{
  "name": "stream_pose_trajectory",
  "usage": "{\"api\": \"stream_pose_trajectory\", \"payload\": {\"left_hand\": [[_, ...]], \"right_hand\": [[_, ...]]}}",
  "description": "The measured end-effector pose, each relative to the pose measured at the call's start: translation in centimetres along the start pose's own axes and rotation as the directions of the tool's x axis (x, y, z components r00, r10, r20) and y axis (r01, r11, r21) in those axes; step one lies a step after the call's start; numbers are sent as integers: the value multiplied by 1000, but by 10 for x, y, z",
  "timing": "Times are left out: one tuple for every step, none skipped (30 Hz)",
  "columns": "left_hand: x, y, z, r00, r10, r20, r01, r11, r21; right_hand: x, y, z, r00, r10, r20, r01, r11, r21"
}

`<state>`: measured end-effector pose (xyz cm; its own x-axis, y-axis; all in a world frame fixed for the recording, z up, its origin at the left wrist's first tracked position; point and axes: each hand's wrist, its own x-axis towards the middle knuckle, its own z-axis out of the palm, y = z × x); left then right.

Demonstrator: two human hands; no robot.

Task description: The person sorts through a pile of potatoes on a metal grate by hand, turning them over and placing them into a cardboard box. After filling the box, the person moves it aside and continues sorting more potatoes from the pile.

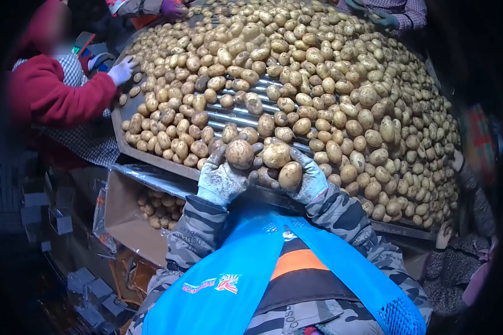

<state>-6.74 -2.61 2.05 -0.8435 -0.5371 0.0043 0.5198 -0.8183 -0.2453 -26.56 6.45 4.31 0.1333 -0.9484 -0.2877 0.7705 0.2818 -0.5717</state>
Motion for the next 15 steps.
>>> {"api": "stream_pose_trajectory", "payload": {"left_hand": [[-8, -4, 1, 1000, 14, 5, -14, 1000, 1], [-14, -15, 24, 994, 88, -63, -75, 981, 180], [-20, -23, 38, 978, 173, -118, -121, 927, 356], [-26, -25, 41, 979, 182, -87, -140, 924, 356], [-34, -20, 28, 977, 198, -78, -158, 919, 361], [-42, -10, 2, 980, 181, -79, -149, 940, 307], [-49, -6, -12, 983, 163, -82, -138, 959, 249], [-48, -14, -9, 993, 107, -44, -103, 991, 82], [-50, -19, -8, 992, 118, -41, -114, 990, 81], [-51, -22, -8, 975, 201, -89, -188, 972, 140], [-51, -26, -5, 950, 284, -131, -255, 946, 198], [-54, -31, -1, 916, 324, -238, -287, 941, 177], [-54, -36, 0, 915, 329, -234, -294, 940, 173], [-53, -41, 1, 955, 265, -133, -270, 962, -25], [-54, -45, 4, 975, 221, -14, -219, 951, -218]], "right_hand": [[-1, 0, 6, 996, -93, 6, 90, 943, -320], [2, 2, 3, 996, -84, 20, 86, 942, -326], [6, 5, -2, 995, 24, 93, -22, 999, -29], [9, 7, -5, 975, 111, 191, -159, 953, 259], [8, 7, 2, 971, 120, 206, -171, 953, 250], [3, 8, 12, 969, 148, 198, -200, 940, 275], [-1, 11, 20, 966, 177, 187, -228, 926, 301], [2, 23, 25, 998, 64, 7, -65, 993, 104], [2, 25, 29, 997, 73, 13, -74, 992, 100], [-1, 25, 32, 1000, -22, -11, 22, 1000, -20], [-1, 23, 36, 992, -121, -23, 116, 983, -143], [1, 24, 37, 982, -186, 32, 188, 967, -174], [3, 27, 42, 983, -180, 36, 183, 967, -179], [6, 32, 49, 960, -279, 40, 277, 907, -317], [9, 36, 54, 927, -370, 62, 357, 821, -446]]}}
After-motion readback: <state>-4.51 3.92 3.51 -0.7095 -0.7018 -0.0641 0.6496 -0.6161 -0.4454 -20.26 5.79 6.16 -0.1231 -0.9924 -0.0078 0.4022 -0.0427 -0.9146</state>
